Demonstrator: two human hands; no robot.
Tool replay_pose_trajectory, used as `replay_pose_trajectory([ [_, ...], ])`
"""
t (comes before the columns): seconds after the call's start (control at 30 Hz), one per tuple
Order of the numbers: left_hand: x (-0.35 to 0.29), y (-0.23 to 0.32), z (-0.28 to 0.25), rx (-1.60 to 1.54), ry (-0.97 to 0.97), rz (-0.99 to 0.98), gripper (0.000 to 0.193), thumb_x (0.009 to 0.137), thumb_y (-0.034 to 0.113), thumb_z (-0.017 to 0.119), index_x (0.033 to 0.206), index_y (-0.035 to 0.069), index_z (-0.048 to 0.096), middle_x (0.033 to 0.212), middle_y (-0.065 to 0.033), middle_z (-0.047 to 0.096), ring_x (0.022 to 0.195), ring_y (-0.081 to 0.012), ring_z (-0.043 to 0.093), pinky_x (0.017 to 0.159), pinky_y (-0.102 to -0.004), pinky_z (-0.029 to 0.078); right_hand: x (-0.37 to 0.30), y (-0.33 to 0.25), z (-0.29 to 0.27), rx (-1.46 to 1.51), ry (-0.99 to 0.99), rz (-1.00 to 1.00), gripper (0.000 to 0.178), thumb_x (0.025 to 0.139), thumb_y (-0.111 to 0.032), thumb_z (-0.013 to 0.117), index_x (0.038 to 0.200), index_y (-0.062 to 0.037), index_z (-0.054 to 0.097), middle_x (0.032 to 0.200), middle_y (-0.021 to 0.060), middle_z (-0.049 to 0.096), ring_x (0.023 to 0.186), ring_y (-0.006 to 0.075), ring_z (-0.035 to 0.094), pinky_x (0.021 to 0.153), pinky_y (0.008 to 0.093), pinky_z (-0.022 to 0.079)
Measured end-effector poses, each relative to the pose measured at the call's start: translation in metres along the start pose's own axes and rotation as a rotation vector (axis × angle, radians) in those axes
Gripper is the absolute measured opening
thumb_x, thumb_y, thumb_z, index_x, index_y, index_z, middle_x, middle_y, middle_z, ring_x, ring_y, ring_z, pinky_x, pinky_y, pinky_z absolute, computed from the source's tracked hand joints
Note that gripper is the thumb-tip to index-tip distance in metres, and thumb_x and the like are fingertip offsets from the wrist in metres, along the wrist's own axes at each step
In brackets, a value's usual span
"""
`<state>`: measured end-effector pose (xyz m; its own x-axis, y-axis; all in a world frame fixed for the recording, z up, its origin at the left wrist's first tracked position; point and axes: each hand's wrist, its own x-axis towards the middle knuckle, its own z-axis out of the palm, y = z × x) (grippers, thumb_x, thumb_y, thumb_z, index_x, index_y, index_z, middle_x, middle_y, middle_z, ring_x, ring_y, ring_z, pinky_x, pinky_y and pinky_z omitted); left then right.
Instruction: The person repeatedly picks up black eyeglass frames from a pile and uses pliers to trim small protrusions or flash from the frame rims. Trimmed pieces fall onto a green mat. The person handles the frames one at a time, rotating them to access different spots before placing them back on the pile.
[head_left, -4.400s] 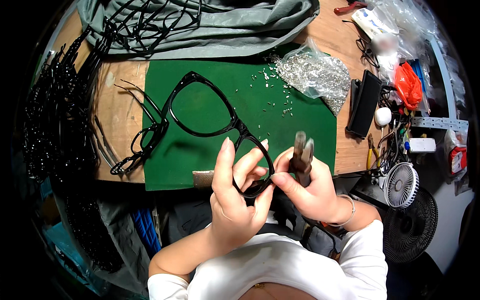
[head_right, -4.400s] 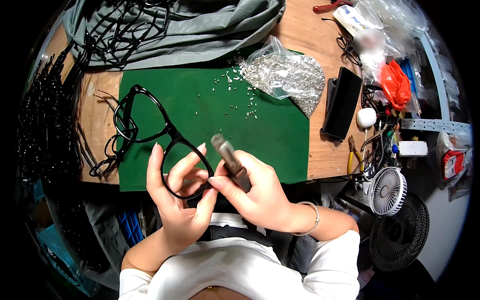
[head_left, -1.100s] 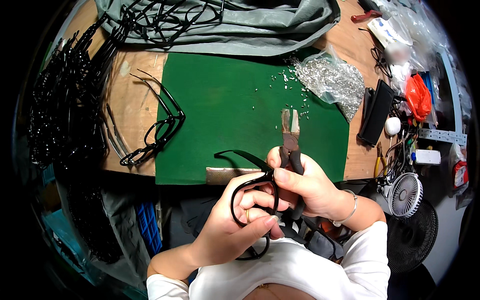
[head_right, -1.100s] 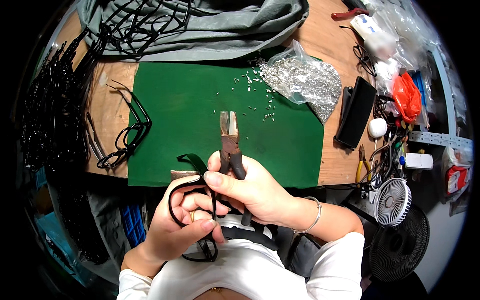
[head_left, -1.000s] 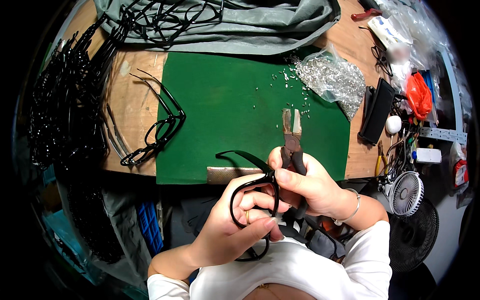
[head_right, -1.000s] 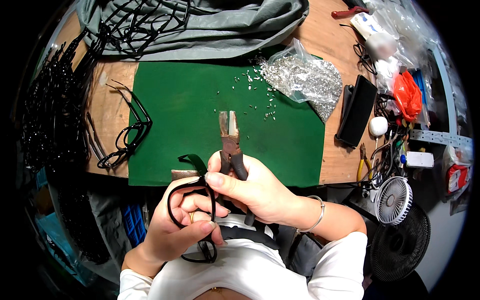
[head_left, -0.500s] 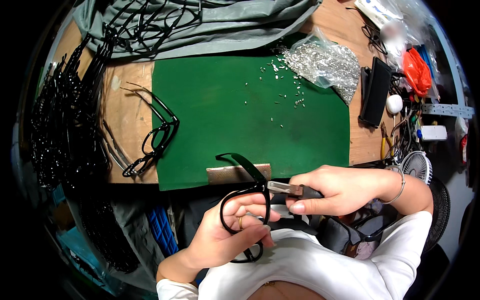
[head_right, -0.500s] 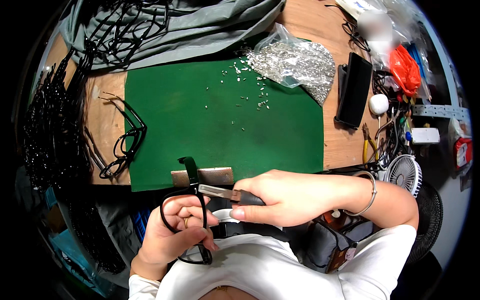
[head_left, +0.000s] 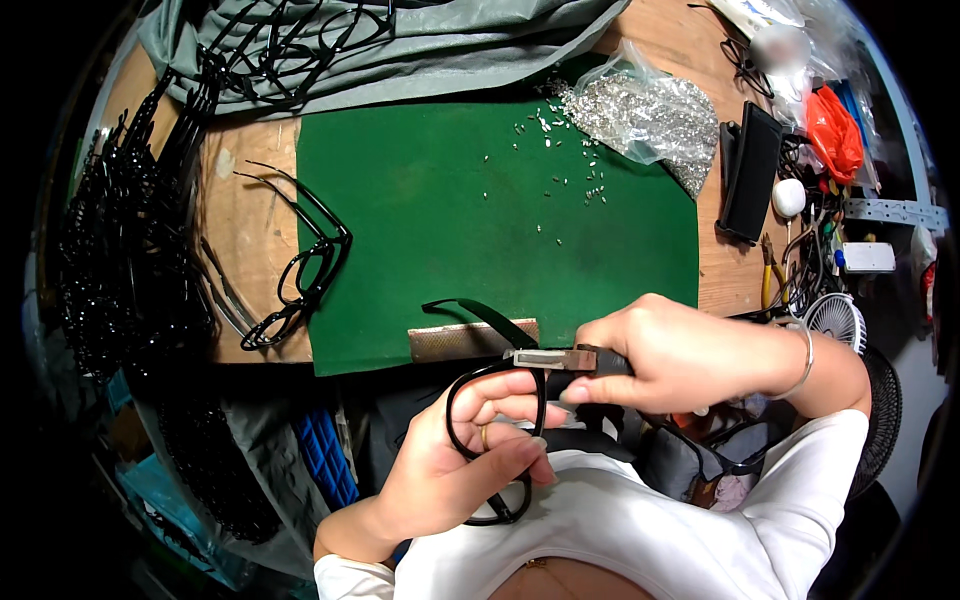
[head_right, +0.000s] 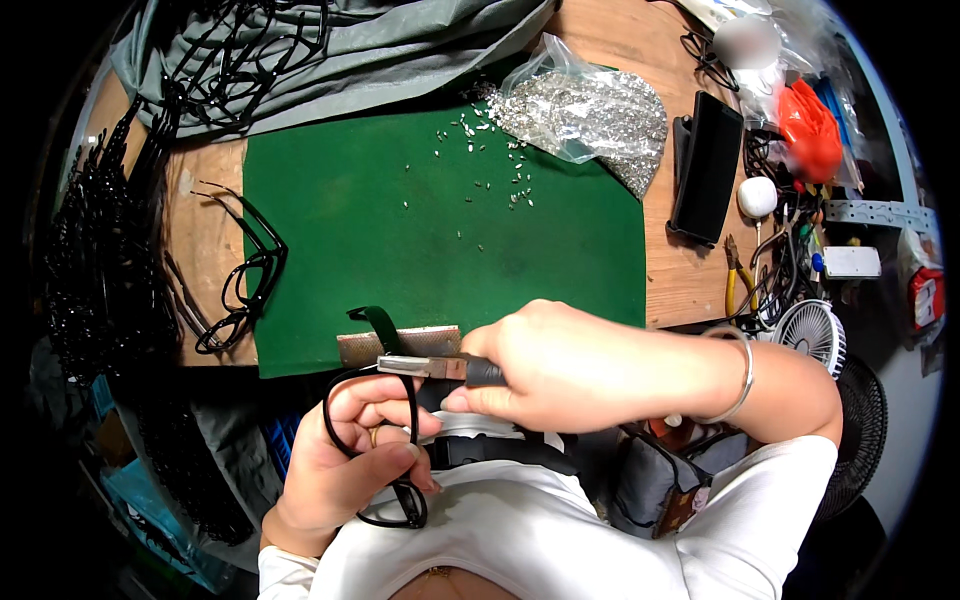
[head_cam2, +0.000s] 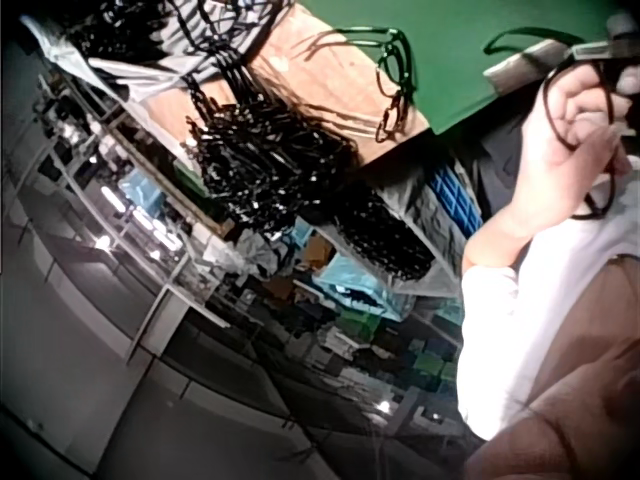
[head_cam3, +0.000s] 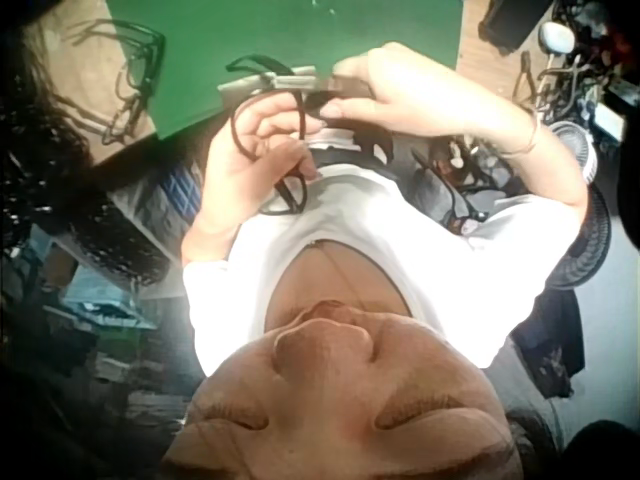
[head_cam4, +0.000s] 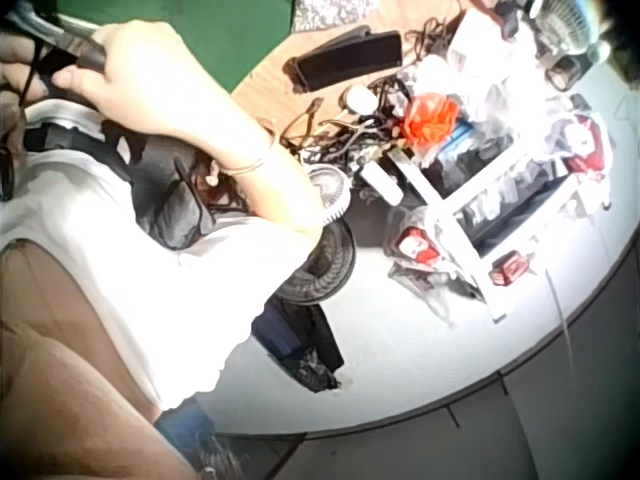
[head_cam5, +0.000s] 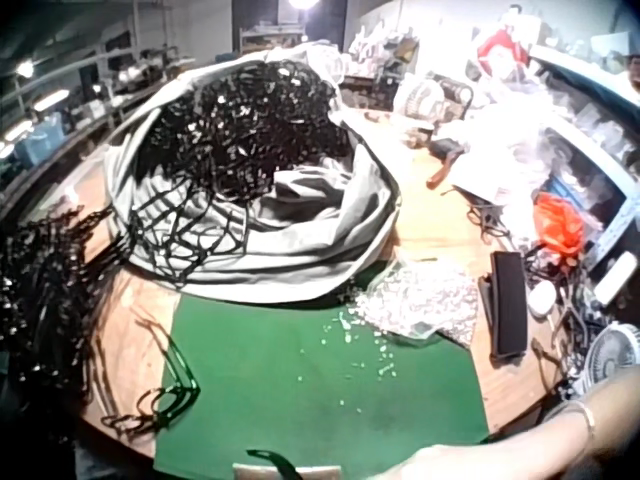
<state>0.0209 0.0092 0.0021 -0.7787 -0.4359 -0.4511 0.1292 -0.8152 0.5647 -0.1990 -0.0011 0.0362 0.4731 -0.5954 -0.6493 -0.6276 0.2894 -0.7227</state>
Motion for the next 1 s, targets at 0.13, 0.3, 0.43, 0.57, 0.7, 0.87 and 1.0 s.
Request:
replay_pose_trajectory([
  [0.13,-0.001,0.006,-0.005,0.022,0.013,-0.015,0.046,0.082,-0.008,0.046,0.124,0.004,0.033,0.107,-0.0148,0.052,0.077,-0.0152,0.059,0.068,-0.0243,0.047,0.008,0.024,-0.018,0.145,-0.201,-0.061,0.051,0.085,-0.045,0.046,0.090,0.0049,0.054,0.072,0.0156,0.057,0.069,0.0217,0.055,0.065,0.0322,0.043],
  [0.3,0.003,0.020,0.006,0.145,0.077,-0.037,0.043,0.082,-0.002,0.049,0.122,-0.004,0.032,0.106,-0.0151,0.053,0.078,-0.0123,0.058,0.070,-0.0222,0.046,0.038,0.066,0.022,-0.139,0.417,-0.100,0.032,0.079,-0.028,0.057,0.086,0.0030,0.053,0.079,0.0204,0.056,0.075,0.0352,0.055,0.065,0.0381,0.044],
  [0.43,0.019,0.032,-0.022,0.570,0.253,0.277,0.038,0.083,-0.002,0.046,0.119,-0.006,0.032,0.100,-0.0151,0.053,0.073,-0.0121,0.057,0.069,-0.0236,0.047,0.040,0.063,0.026,-0.059,0.461,-0.078,0.022,0.077,-0.019,0.060,0.085,0.0004,0.053,0.077,0.0166,0.055,0.071,0.0307,0.056,0.064,0.0354,0.043],
  [0.57,0.028,0.051,-0.071,1.096,0.490,0.440,0.024,0.088,0.011,0.044,0.106,-0.004,0.049,0.098,-0.0119,0.055,0.075,-0.0165,0.056,0.072,-0.0278,0.045,0.038,0.064,0.026,-0.055,0.448,-0.118,0.023,0.077,-0.020,0.060,0.085,0.0006,0.054,0.076,0.0157,0.055,0.071,0.0296,0.056,0.063,0.0345,0.043],
  [0.7,0.023,0.074,-0.092,2.108,0.886,0.503,0.032,0.084,0.018,0.052,0.111,0.001,0.049,0.103,-0.0165,0.050,0.093,-0.0301,0.046,0.079,-0.0381,0.039,0.042,0.056,0.022,-0.068,0.452,-0.046,0.024,0.078,-0.021,0.059,0.084,0.0011,0.054,0.073,0.0165,0.055,0.067,0.0308,0.055,0.061,0.0353,0.043],
  [0.87,0.038,0.085,-0.119,1.954,0.668,0.636,0.049,0.076,0.022,0.062,0.116,0.001,0.043,0.101,-0.0164,0.047,0.090,-0.0300,0.048,0.077,-0.0356,0.042,0.035,0.067,0.023,0.022,0.479,-0.131,0.023,0.078,-0.021,0.059,0.084,0.0002,0.054,0.075,0.0163,0.056,0.069,0.0312,0.056,0.061,0.0358,0.044],
  [1.0,0.092,0.147,-0.116,1.703,0.739,1.026,0.036,0.074,0.016,0.060,0.103,-0.002,0.047,0.096,-0.0168,0.050,0.089,-0.0315,0.049,0.078,-0.0382,0.040,0.033,0.069,0.026,0.026,0.519,-0.127,0.022,0.078,-0.022,0.059,0.084,-0.0009,0.055,0.075,0.0155,0.056,0.070,0.0317,0.056,0.062,0.0360,0.044],
])
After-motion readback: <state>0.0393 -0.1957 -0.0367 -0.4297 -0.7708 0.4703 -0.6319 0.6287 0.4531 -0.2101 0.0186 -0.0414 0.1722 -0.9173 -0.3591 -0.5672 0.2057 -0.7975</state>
